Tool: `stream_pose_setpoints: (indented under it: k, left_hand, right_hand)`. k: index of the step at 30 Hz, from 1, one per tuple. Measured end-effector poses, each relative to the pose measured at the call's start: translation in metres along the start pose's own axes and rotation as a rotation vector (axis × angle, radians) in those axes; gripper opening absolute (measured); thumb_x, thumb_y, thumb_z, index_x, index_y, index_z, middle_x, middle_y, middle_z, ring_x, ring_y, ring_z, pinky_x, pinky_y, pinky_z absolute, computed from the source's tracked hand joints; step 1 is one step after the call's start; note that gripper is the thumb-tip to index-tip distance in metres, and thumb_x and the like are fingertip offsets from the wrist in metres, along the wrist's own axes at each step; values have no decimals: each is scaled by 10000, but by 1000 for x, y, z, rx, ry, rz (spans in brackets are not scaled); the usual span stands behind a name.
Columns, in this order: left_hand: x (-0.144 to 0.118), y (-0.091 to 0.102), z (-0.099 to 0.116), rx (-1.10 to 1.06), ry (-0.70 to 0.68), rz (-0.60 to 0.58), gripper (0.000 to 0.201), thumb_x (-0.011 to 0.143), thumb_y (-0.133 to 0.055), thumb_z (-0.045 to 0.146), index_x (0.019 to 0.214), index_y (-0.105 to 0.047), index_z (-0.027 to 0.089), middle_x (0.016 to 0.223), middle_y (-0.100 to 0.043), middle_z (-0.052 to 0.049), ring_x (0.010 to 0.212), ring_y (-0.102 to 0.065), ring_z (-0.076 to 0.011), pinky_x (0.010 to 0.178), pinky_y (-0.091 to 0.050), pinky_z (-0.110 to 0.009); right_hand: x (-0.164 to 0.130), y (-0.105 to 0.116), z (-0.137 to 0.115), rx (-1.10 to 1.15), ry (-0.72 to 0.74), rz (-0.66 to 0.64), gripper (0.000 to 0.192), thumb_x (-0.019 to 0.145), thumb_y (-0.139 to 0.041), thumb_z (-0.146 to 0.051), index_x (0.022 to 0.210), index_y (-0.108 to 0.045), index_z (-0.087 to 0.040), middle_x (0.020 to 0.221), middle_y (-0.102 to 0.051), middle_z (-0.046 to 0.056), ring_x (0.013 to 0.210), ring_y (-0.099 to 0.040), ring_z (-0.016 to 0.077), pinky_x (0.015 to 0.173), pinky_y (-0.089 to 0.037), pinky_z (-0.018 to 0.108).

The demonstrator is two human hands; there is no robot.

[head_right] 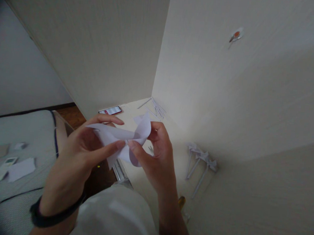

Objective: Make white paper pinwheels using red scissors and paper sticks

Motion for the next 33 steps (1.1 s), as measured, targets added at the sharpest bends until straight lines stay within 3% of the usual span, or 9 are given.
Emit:
stream_pose_setpoints:
  k: [10,17,24,28,33]
  left_hand:
    - [1,1,0,-3,5,8,237,712,-756,120,907,-693,238,934,-644,-1,759,-610,-164,602,-493,-244]
    - [-2,2,3,67,-29,23,255,737,-749,113,937,-677,253,936,-643,25,714,-568,-129,602,-466,-220]
    - [-4,2,4,136,-67,7,304,757,-740,119,1012,-653,260,984,-641,11,791,-589,-155,631,-463,-233]
    - [-5,0,4,81,-46,23,319,758,-762,166,1045,-648,247,1017,-650,-3,790,-613,-153,663,-503,-237]
    - [-3,-3,-5,-93,59,-6,272,839,-713,206,1087,-603,238,870,-699,1,792,-672,-156,672,-536,-231]
  right_hand:
    - [0,0,-1,-3,19,6,234,779,-738,-205,936,-584,-285,873,-676,-33,825,-656,172,748,-550,306]
    - [-1,-1,-1,-1,-8,-25,242,780,-722,-166,937,-588,-291,898,-667,-40,846,-643,169,764,-535,302]
    - [0,-1,1,-24,-40,-15,243,764,-706,-152,901,-565,-295,802,-607,-47,699,-587,152,539,-482,238]
    - [0,0,1,-38,-34,13,229,748,-704,-182,872,-536,-276,816,-591,-38,699,-582,150,514,-451,238]
    - [1,5,1,-14,-30,63,208,750,-677,-206,837,-497,-262,815,-595,-33,724,-594,156,566,-471,255]
Point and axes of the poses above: each hand's wrist, its own x-axis towards the middle knuckle, its own y-axis out of the back of the hand, z = x × y, the point moved 8 cm from there along x, towards the middle knuckle
